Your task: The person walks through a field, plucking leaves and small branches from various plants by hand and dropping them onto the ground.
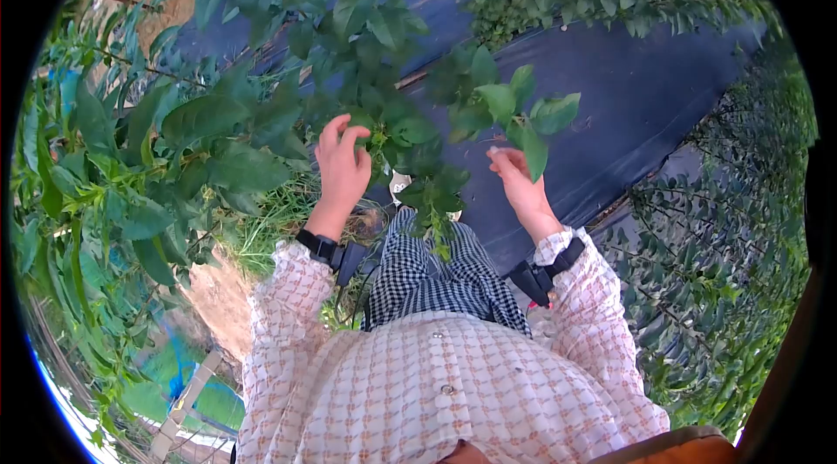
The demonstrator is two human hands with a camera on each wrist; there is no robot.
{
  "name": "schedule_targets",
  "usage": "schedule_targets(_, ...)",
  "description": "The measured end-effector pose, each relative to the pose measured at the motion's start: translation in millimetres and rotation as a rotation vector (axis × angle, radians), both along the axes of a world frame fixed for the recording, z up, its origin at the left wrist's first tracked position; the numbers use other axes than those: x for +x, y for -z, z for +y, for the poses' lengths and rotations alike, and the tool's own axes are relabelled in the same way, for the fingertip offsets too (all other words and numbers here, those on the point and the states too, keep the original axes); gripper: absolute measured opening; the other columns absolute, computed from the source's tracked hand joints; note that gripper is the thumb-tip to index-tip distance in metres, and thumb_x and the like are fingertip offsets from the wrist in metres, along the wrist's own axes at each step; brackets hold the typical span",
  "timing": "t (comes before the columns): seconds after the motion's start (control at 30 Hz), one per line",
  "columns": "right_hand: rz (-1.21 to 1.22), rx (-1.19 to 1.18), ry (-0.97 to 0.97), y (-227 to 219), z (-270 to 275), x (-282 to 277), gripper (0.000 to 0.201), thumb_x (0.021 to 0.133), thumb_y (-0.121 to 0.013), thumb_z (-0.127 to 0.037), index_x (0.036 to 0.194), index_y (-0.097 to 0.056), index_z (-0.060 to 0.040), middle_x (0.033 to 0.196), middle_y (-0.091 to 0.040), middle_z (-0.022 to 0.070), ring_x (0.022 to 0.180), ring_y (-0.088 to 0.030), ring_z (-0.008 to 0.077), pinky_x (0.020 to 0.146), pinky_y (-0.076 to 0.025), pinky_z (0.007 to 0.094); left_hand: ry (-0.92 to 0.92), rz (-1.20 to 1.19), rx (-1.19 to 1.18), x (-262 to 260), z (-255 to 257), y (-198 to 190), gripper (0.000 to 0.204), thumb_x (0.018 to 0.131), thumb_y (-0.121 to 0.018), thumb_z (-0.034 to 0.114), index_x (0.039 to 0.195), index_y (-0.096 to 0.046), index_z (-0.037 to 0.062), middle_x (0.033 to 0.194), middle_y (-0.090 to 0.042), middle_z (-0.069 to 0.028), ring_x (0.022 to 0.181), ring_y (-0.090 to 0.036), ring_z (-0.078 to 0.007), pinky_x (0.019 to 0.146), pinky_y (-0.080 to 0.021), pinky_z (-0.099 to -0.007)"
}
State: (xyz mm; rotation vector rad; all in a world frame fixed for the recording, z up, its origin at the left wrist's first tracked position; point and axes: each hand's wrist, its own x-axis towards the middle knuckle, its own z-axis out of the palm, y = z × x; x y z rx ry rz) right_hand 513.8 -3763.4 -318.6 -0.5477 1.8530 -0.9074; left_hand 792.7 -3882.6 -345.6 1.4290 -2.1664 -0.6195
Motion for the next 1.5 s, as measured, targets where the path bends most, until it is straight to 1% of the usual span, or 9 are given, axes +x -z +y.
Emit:
schedule_targets(0.43, 0.073, 0.025, 0.041, 10.9, 36.4, -13.7, 0.042, 0.09, -0.064, -0.042, 0.107, -0.071, -0.0039, 0.094, -0.072, 0.0098, 0.091, -0.065, 0.0191, 0.083, -0.048, 0.0316, 0.11, 0.224, -0.023, -45.1, 27.4, -22.9, 0.026, 0.075, -0.067, 0.001, 0.1, -0.065, 0.0084, 0.11, -0.061, -0.0087, 0.104, -0.058, -0.0329, 0.088, -0.044, -0.0416)
schedule_targets(0.6, 0.183, 0.061, -0.053, 13.9, 47.5, -12.1, 0.036, 0.089, -0.065, -0.039, 0.105, -0.073, -0.0088, 0.091, -0.074, 0.0087, 0.087, -0.07, 0.0186, 0.08, -0.051, 0.0314, 0.099, 0.428, 0.232, -106.7, 28.7, -44.8, 0.061, 0.073, -0.082, 0.017, 0.125, -0.054, 0.0037, 0.111, -0.057, -0.012, 0.099, -0.058, -0.0252, 0.084, -0.048, -0.0384)
schedule_targets(0.77, 0.233, 0.092, 0.027, 1.6, 54.2, -20.4, 0.032, 0.089, -0.065, -0.034, 0.104, -0.074, -0.0074, 0.087, -0.074, 0.0078, 0.082, -0.07, 0.0188, 0.079, -0.052, 0.0307, 0.021, 0.455, 0.246, -130.3, 16.5, -40.1, 0.04, 0.079, -0.081, 0.017, 0.111, -0.063, -0.0005, 0.1, -0.061, -0.0101, 0.085, -0.061, -0.0206, 0.073, -0.049, -0.033)
schedule_targets(0.9, 0.333, -0.209, 0.248, 3.1, 41.0, -41.2, 0.022, 0.091, -0.068, -0.023, 0.107, -0.071, -0.0094, 0.095, -0.071, 0.0061, 0.087, -0.066, 0.0184, 0.081, -0.051, 0.0299, 0.02, 0.555, 0.323, -130.3, 25.4, -29.7, 0.02, 0.085, -0.075, 0.011, 0.099, -0.069, -0.0031, 0.088, -0.067, -0.0106, 0.073, -0.063, -0.0178, 0.067, -0.05, -0.0296)
schedule_targets(0.97, 0.586, -0.358, 0.228, -41.9, 24.7, -41.9, 0.017, 0.089, -0.069, -0.02, 0.103, -0.07, -0.0116, 0.1, -0.069, 0.0054, 0.095, -0.064, 0.0202, 0.084, -0.051, 0.0323, -0.003, 0.549, 0.44, -124.0, 38.4, -25.7, 0.022, 0.086, -0.075, 0.012, 0.1, -0.069, -0.0029, 0.092, -0.068, -0.0116, 0.076, -0.065, -0.0181, 0.069, -0.051, -0.0295)
schedule_targets(1.07, 0.835, -0.476, -0.012, -74.2, 9.1, -32.2, 0.015, 0.085, -0.071, -0.018, 0.099, -0.07, -0.0131, 0.102, -0.068, 0.0046, 0.099, -0.063, 0.0237, 0.085, -0.05, 0.033, 0.019, 0.454, 0.464, -121.1, 57.6, -27.4, 0.022, 0.086, -0.075, 0.013, 0.1, -0.069, -0.0027, 0.094, -0.07, -0.0126, 0.082, -0.068, -0.0195, 0.073, -0.052, -0.0297)
schedule_targets(1.17, 0.72, -0.258, -0.216, -67.9, 2.8, -18.4, 0.018, 0.087, -0.066, -0.025, 0.101, -0.073, -0.0163, 0.101, -0.071, 0.0032, 0.098, -0.064, 0.0252, 0.091, -0.041, 0.0431, 0.045, 0.49, 0.494, -121.7, 72.6, -11.6, 0.021, 0.086, -0.075, 0.013, 0.098, -0.069, -0.0025, 0.094, -0.07, -0.0128, 0.083, -0.068, -0.02, 0.074, -0.052, -0.0301)
schedule_targets(1.27, 0.35, 0.153, -0.319, -40.0, 0.6, -22.2, 0.023, 0.087, -0.061, -0.028, 0.102, -0.075, -0.015, 0.091, -0.074, 0.0057, 0.092, -0.068, 0.0239, 0.086, -0.039, 0.0432, 0.029, 0.465, 0.575, -119.5, 81.4, -10.1, 0.02, 0.088, -0.073, 0.012, 0.1, -0.068, -0.0022, 0.094, -0.07, -0.0111, 0.083, -0.066, -0.0166, 0.075, -0.052, -0.0293)
schedule_targets(1.5, 0.307, 0.12, -0.522, -16.9, 13.9, -11.2, 0.038, 0.087, -0.048, -0.013, 0.117, -0.071, -0.0192, 0.097, -0.072, 0.0108, 0.099, -0.066, 0.0289, 0.082, -0.041, 0.0448, 0.061, 0.56, 0.603, -112.4, 83.8, -2.7, 0.018, 0.092, -0.069, 0.011, 0.104, -0.065, -0.0014, 0.094, -0.069, -0.0066, 0.084, -0.061, -0.0105, 0.076, -0.051, -0.0276)
